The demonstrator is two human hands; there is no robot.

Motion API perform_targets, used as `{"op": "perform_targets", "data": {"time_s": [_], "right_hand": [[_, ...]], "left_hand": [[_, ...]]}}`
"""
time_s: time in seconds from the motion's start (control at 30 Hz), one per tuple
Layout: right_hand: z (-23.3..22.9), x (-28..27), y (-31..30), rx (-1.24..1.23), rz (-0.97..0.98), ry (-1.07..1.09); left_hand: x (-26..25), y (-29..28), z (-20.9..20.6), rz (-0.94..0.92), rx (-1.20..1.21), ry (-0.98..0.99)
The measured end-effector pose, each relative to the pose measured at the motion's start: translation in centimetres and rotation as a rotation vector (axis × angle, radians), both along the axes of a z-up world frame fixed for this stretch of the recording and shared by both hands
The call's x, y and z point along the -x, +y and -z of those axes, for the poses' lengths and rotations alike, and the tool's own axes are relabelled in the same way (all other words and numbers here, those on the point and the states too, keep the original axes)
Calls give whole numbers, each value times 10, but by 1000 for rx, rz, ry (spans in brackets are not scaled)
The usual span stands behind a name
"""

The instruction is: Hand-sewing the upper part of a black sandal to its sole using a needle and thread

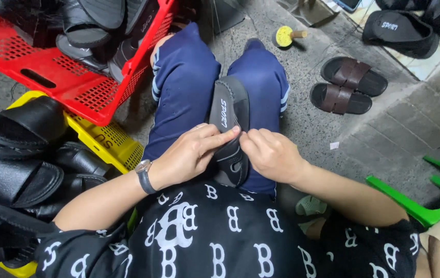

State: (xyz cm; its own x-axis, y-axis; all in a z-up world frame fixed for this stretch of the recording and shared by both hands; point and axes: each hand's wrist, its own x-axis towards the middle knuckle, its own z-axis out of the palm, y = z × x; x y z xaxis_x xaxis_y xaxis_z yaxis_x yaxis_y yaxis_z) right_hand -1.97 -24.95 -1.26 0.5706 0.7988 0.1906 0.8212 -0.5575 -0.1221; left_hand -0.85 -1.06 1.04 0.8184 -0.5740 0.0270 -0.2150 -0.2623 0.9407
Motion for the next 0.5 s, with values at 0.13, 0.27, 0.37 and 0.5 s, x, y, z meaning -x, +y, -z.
{"op": "perform_targets", "data": {"time_s": [0.13,0.27,0.37,0.5], "right_hand": [[-10,-4,-7,-141,18,223],[-20,2,-5,-170,142,261],[-28,0,-5,-182,155,243],[-27,-3,-10,-174,132,204]], "left_hand": [[3,-4,12,-109,42,-19],[-2,-16,23,-143,80,166],[-10,-6,14,59,-14,251],[-2,2,17,23,-30,217]]}}
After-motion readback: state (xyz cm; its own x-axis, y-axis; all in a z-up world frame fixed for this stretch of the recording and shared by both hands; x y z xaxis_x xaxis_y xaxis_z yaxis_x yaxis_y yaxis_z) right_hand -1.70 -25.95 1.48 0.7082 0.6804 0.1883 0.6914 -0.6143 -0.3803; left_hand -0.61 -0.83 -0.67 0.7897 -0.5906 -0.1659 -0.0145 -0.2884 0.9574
